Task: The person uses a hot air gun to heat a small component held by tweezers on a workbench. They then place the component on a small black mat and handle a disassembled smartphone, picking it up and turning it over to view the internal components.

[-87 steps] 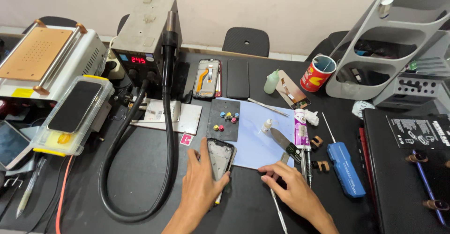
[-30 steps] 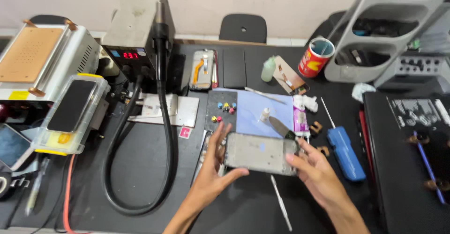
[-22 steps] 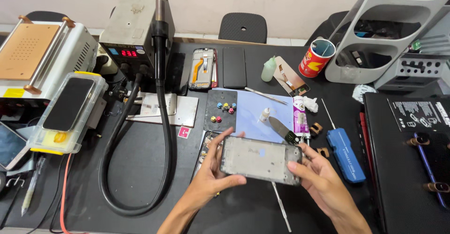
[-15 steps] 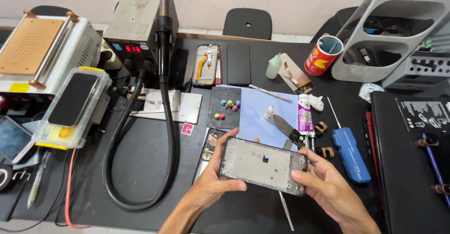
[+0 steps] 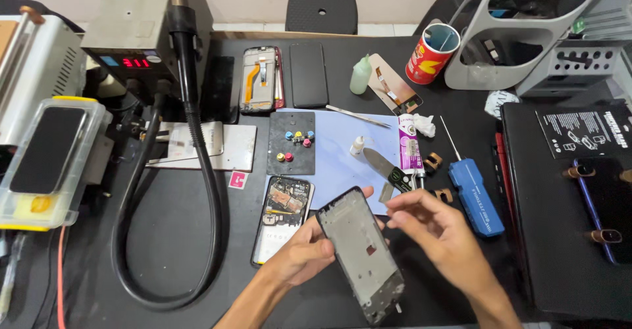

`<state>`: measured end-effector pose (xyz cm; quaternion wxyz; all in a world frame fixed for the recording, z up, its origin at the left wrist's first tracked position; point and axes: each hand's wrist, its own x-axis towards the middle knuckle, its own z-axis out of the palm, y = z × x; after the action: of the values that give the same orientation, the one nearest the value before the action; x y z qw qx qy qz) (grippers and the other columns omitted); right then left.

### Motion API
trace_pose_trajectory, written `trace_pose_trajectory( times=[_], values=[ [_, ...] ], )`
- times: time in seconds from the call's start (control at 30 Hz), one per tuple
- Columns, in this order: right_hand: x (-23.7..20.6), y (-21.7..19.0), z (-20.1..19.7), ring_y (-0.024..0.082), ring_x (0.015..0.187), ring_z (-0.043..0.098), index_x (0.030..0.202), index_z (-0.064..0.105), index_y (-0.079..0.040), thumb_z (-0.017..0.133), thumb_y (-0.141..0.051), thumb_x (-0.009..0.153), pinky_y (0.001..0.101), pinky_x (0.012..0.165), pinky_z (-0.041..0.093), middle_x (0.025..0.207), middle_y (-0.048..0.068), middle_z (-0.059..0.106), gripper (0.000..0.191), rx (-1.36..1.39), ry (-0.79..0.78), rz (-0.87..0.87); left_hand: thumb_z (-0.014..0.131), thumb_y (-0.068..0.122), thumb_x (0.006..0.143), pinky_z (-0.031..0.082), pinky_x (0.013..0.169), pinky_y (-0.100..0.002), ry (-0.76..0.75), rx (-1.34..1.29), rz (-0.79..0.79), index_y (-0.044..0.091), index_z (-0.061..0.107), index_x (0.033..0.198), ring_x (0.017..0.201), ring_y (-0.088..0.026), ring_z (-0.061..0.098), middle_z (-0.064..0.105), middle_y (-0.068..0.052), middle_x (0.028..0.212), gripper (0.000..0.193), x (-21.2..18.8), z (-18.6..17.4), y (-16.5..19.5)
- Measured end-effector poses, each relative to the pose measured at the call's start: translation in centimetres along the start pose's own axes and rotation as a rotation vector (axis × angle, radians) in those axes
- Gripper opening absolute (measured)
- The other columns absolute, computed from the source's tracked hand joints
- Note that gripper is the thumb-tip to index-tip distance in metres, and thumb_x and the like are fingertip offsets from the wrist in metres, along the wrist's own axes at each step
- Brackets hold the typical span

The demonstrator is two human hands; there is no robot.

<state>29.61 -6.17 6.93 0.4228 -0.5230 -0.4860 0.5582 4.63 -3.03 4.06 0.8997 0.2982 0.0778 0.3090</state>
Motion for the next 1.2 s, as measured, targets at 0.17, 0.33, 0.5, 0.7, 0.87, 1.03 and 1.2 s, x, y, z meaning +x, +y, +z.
trace_pose_trajectory(
  times=[0.17, 0.33, 0.5, 0.7, 0.87, 1.03, 1.2],
  values=[
    [0.3, 0.5, 1.8, 0.013, 0.094, 0.071, 0.109, 0.072, 0.001, 0.075, -0.006, 0.088, 0.0276, 0.088, 0.055, 0.098, 0.006, 0.075, 0.023, -0.127, -0.013, -0.076, 0.088, 0.051, 0.076, 0.037, 0.121, -0.044, 0.061, 0.117, 0.0, 0.004, 0.027, 0.163, 0.146, -0.024, 0.045, 0.039, -0.003, 0.165, 0.116, -0.1, -1.0, -0.2],
    [1.6, 0.5, 3.4, 0.011, 0.091, 0.071, 0.1, 0.07, 0.001, 0.077, -0.007, 0.087, 0.0276, 0.084, 0.055, 0.094, 0.005, 0.074, 0.017, -0.119, 0.009, -0.085, 0.089, 0.048, 0.074, 0.038, 0.117, -0.04, 0.094, 0.213, -0.038, 0.006, 0.029, 0.163, 0.141, -0.023, 0.047, 0.044, -0.011, 0.156, 0.115, -0.1, -1.0, 0.1],
    [2.0, -0.9, 4.1, 0.015, 0.081, 0.07, 0.094, 0.071, -0.001, 0.074, -0.007, 0.09, 0.0286, 0.075, 0.055, 0.085, 0.006, 0.069, 0.008, -0.422, 0.084, -0.224, 0.087, 0.04, 0.076, 0.039, 0.116, -0.035, 0.162, 0.326, -0.02, 0.006, 0.033, 0.161, 0.139, -0.019, 0.049, 0.045, -0.007, 0.156, 0.106, -0.1, -0.9, 0.6],
    [1.5, -2.1, 5.3, 0.029, 0.082, 0.07, 0.09, 0.065, -0.003, 0.073, -0.008, 0.081, 0.0363, 0.071, 0.053, 0.087, 0.01, 0.065, 0.014, -0.834, 0.188, -0.414, 0.086, 0.025, 0.083, 0.047, 0.102, -0.033, 0.178, 0.573, 0.051, 0.004, 0.038, 0.161, 0.111, -0.016, 0.056, 0.054, -0.006, 0.123, 0.094, 0.4, -0.3, -0.6],
    [1.1, -3.0, 4.4, 0.033, 0.083, 0.065, 0.091, 0.064, -0.004, 0.075, -0.011, 0.078, 0.0435, 0.071, 0.051, 0.087, 0.011, 0.062, 0.018, -0.967, 0.105, -0.419, 0.087, 0.028, 0.08, 0.048, 0.097, -0.03, 0.17, 0.636, 0.04, 0.005, 0.039, 0.159, 0.103, -0.013, 0.055, 0.055, -0.003, 0.123, 0.095, 0.2, -0.3, -0.9],
    [1.1, -3.5, 4.4, 0.034, 0.084, 0.064, 0.095, 0.064, -0.003, 0.074, -0.01, 0.074, 0.0442, 0.072, 0.051, 0.09, 0.01, 0.062, 0.025, -1.029, 0.088, -0.501, 0.086, 0.028, 0.081, 0.048, 0.096, -0.03, 0.159, 0.621, 0.03, 0.005, 0.04, 0.159, 0.101, -0.013, 0.056, 0.056, -0.003, 0.12, 0.094, 0.4, -0.3, -1.1],
    [1.1, -3.6, 4.0, 0.034, 0.079, 0.064, 0.091, 0.062, -0.002, 0.074, -0.011, 0.074, 0.0413, 0.068, 0.051, 0.088, 0.011, 0.062, 0.022, -0.89, 0.085, -0.363, 0.08, 0.038, 0.087, 0.045, 0.103, -0.031, 0.171, 0.536, 0.033, 0.006, 0.04, 0.159, 0.114, -0.014, 0.055, 0.055, -0.004, 0.131, 0.089, -0.1, -0.9, -1.4]
  ],
)
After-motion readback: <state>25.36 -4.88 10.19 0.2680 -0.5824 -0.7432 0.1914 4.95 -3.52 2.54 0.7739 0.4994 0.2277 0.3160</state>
